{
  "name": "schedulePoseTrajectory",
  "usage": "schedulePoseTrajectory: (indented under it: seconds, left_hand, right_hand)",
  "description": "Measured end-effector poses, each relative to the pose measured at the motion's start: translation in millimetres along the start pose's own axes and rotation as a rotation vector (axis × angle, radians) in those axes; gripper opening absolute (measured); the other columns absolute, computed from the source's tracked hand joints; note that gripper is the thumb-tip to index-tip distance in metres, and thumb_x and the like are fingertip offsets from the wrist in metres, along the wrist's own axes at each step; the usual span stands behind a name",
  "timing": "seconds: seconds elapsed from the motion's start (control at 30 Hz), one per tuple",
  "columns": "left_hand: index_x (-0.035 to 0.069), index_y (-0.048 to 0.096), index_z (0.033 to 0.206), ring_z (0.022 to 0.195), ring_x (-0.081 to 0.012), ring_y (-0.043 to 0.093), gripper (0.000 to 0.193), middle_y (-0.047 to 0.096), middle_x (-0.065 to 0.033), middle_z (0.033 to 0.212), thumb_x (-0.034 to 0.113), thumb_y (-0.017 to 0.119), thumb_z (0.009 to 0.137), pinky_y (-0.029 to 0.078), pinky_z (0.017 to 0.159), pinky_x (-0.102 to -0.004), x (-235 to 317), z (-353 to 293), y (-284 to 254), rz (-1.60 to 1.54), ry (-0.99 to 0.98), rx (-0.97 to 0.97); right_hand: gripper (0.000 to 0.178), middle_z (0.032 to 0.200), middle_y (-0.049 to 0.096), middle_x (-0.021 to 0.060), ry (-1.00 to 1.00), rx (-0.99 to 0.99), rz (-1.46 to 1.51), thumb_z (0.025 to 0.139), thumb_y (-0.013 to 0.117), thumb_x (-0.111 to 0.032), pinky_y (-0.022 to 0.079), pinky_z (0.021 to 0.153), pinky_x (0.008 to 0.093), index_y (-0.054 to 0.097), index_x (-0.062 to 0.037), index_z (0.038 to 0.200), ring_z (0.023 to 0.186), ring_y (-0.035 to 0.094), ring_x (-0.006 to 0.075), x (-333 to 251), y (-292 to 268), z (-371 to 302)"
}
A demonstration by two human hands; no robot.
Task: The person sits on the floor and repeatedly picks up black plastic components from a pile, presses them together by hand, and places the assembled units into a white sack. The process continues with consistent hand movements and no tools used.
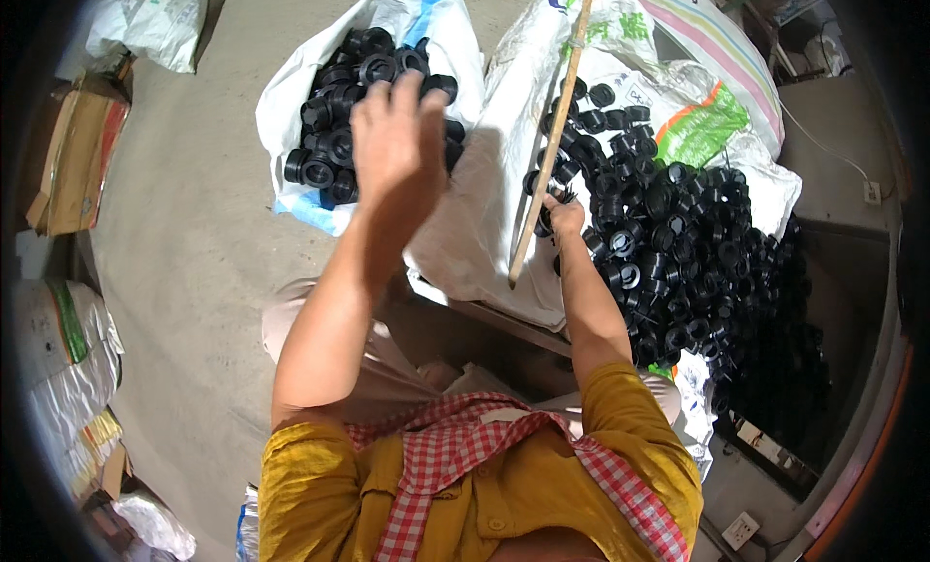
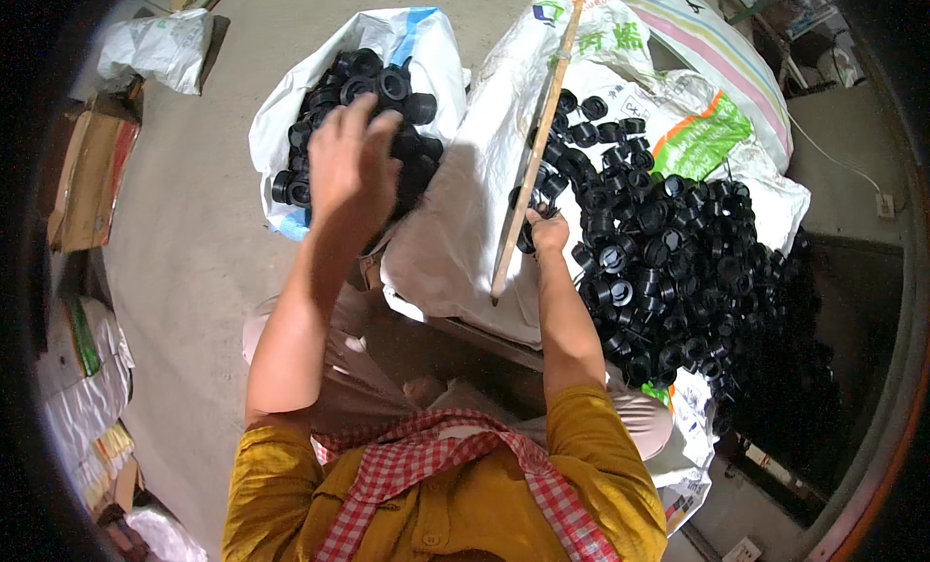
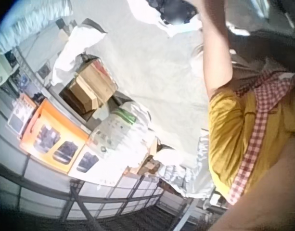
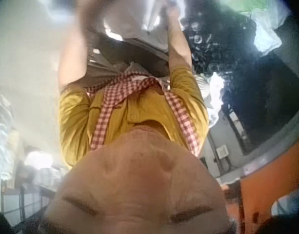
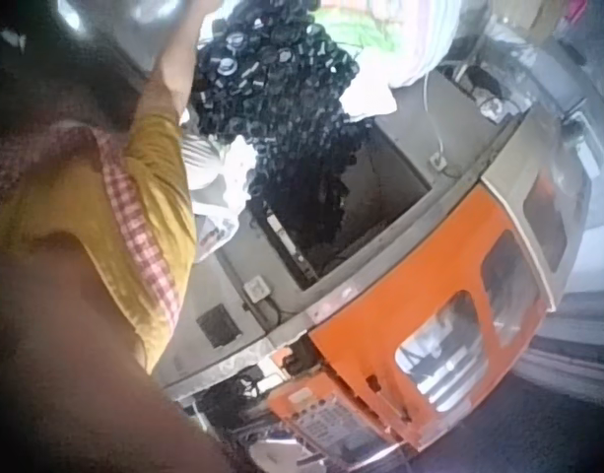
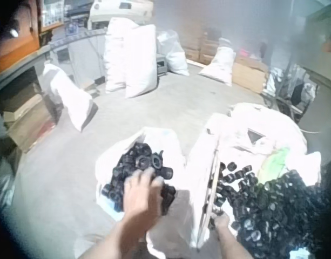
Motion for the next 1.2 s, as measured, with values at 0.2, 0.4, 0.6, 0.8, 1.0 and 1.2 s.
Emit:
schedulePoseTrajectory:
  seconds: [0.2,0.4,0.6,0.8,1.0,1.2]
  left_hand:
    - [0.005,0.058,0.118,0.114,-0.0325,0.053,0.043,0.055,-0.0154,0.124,0.02,0.07,0.079,0.04,0.097,-0.043,40,-19,23,-0.106,0.07,-0.475]
    - [0.002,0.058,0.115,0.102,-0.0367,0.06,0.042,0.061,-0.0226,0.108,0.017,0.07,0.078,0.047,0.088,-0.0415,84,-37,26,-0.641,-0.008,-0.705]
    - [0.003,0.056,0.118,0.083,-0.0313,0.064,0.05,0.061,-0.0224,0.097,0.013,0.074,0.072,0.053,0.071,-0.0363,112,-62,63,-1.08,0.026,-0.672]
    - [-0.004,0.057,0.109,0.058,-0.0163,0.064,0.03,0.065,-0.0111,0.08,0.008,0.065,0.083,0.054,0.046,-0.0272,118,-48,56,-1.293,-0.422,-0.992]
    - [0.002,0.059,0.112,0.074,-0.0204,0.066,0.035,0.066,-0.0119,0.089,0.009,0.071,0.08,0.055,0.068,-0.0305,116,-38,56,-1.146,-0.091,-0.606]
    - [0.012,0.063,0.111,0.113,-0.0271,0.054,0.041,0.057,-0.0075,0.123,0.007,0.069,0.071,0.046,0.094,-0.0362,118,-36,41,-0.827,0.407,-0.267]
  right_hand:
    - [0.025,0.075,0.067,0.0113,-0.027,-0.077,-0.231,0.08,0.071,-0.023,0.05,0.064,0.0332,0.064,0.0005,0.087,0.063,0.063,0.0191,9,-10,-29]
    - [0.009,0.075,0.059,0.0009,-0.293,-0.075,0.095,0.091,0.059,-0.007,0.045,0.063,0.0255,0.057,0.0003,0.087,0.067,0.054,0.0096,19,-124,-89]
    - [0.022,0.092,0.067,0.0145,-1.242,-0.182,-0.21,0.066,0.065,0.008,0.05,0.072,0.0357,0.059,-0.0018,0.085,0.078,0.063,0.0315,-113,-170,-200]
    - [0.025,0.095,0.067,0.0151,-1.331,-0.071,-0.261,0.068,0.076,0.001,0.05,0.068,0.0342,0.058,-0.0034,0.084,0.078,0.064,0.0298,-128,-169,-190]
    - [0.014,0.096,0.068,0.0128,-0.992,-0.164,-0.115,0.078,0.071,0.0,0.052,0.074,0.0304,0.061,-0.0012,0.087,0.083,0.066,0.022,-147,-161,-163]
    - [0.017,0.09,0.066,0.0126,-1.208,-0.175,-0.322,0.077,0.069,-0.001,0.052,0.072,0.0332,0.059,-0.0032,0.091,0.08,0.065,0.0285,-160,-181,-161]
Point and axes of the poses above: each hand's wrist, its own z-axis towards the middle knuckle, its own y-axis out of the palm, x = y × z, the point moved 2 cm from there along z, towards the middle knuckle
